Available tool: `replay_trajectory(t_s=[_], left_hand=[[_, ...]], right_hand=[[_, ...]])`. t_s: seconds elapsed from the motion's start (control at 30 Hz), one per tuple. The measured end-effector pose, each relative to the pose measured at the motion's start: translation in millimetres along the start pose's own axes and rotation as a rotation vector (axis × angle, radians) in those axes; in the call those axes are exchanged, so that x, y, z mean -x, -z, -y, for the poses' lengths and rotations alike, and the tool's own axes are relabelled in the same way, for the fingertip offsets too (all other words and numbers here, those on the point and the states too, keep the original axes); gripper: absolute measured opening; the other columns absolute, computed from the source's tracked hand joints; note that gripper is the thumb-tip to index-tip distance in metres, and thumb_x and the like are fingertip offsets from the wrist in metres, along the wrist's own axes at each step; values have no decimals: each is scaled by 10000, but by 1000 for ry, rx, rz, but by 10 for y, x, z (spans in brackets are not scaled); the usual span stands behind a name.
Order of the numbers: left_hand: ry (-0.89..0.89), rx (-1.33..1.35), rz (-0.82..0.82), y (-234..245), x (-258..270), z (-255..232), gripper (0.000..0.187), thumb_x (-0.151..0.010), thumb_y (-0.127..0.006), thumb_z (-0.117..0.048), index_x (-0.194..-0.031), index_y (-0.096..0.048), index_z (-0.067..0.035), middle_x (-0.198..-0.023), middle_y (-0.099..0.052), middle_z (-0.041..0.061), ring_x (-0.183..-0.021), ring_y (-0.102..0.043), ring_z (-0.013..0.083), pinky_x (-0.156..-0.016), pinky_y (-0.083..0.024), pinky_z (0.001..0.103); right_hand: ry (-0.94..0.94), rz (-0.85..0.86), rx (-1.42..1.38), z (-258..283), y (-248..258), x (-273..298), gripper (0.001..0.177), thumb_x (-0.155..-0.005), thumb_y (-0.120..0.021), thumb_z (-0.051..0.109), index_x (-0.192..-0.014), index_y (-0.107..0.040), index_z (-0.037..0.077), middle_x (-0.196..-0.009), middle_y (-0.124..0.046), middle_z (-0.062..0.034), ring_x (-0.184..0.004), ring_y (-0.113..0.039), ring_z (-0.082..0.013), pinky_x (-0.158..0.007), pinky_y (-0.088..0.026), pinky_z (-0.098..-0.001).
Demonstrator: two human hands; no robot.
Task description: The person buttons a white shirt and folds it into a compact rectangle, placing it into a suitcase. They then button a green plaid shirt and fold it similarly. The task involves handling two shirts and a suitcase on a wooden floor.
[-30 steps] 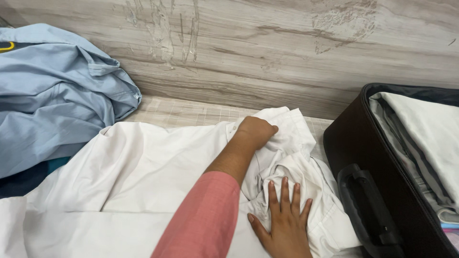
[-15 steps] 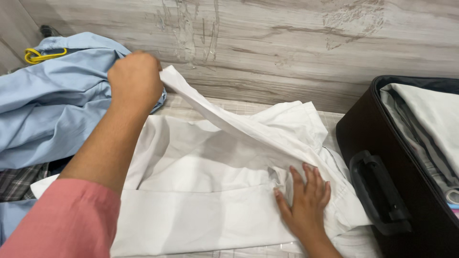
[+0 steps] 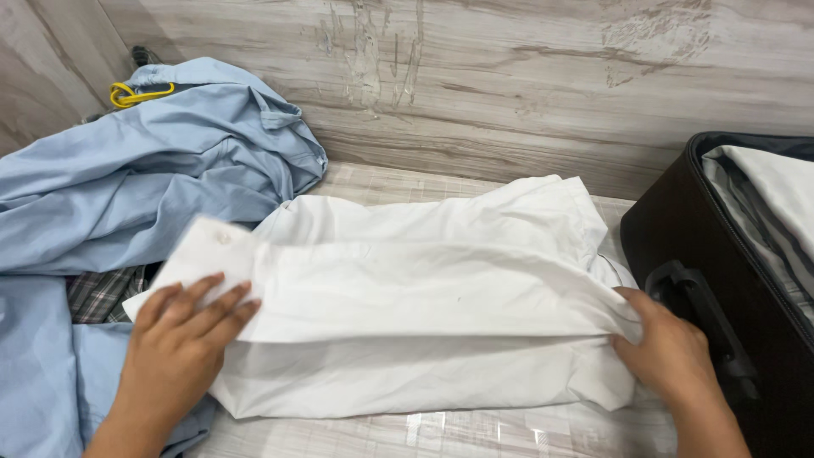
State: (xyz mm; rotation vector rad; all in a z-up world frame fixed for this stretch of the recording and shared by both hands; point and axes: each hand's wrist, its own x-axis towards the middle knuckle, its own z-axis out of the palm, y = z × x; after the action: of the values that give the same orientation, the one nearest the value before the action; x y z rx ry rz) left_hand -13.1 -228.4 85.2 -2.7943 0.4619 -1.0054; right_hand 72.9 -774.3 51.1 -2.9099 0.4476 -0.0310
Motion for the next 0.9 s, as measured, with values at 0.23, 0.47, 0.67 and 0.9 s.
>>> replay_trajectory(t_s=[0.23, 0.47, 0.67, 0.9], left_hand=[[279, -56, 494, -411, 716, 133, 592, -833, -606, -139, -1355, -638, -416, -1463, -527, -179, -1453, -387, 95, -1269, -214, 440], [-263, 72, -32, -584, 1004, 337, 579, -932, -447, -718, -1377, -574, -369, -1472, -526, -80, -1481, -345, 178, -1234, -151, 462], [13, 343, 783, -603, 847, 12, 469, -903, -609, -422, -1337, -677, -259, -1370, -680, -57, -1387, -494, 160, -1217, -193, 442], [323, 930, 893, -158, 205, -220, 361, -880, -716, -411, -1154, -833, -207, -1152, -840, -28, -1064, -740, 147, -974, -549, 287]], right_hand=[[-22, 318, 274, 289, 102, 199, 687, -876, -708, 105, -1486, -551, 378, -1275, -753, -37, -1239, -672, -175, -1334, -95, -571], [713, -2, -163, 228, -304, 213, 894, -743, -758, 553, -1533, -398, 340, -1674, -233, -79, -1541, -55, -346, -1168, -64, -622], [206, 352, 14, 639, -393, 164, 721, -871, -411, 728, -1518, -453, 412, -1670, -271, 61, -1564, -172, -193, -1237, -151, -599], [40, 150, -31, 658, 211, -55, 625, -928, -498, 650, -1254, -768, 191, -1132, -824, -118, -1077, -780, -283, -963, -616, -449]])
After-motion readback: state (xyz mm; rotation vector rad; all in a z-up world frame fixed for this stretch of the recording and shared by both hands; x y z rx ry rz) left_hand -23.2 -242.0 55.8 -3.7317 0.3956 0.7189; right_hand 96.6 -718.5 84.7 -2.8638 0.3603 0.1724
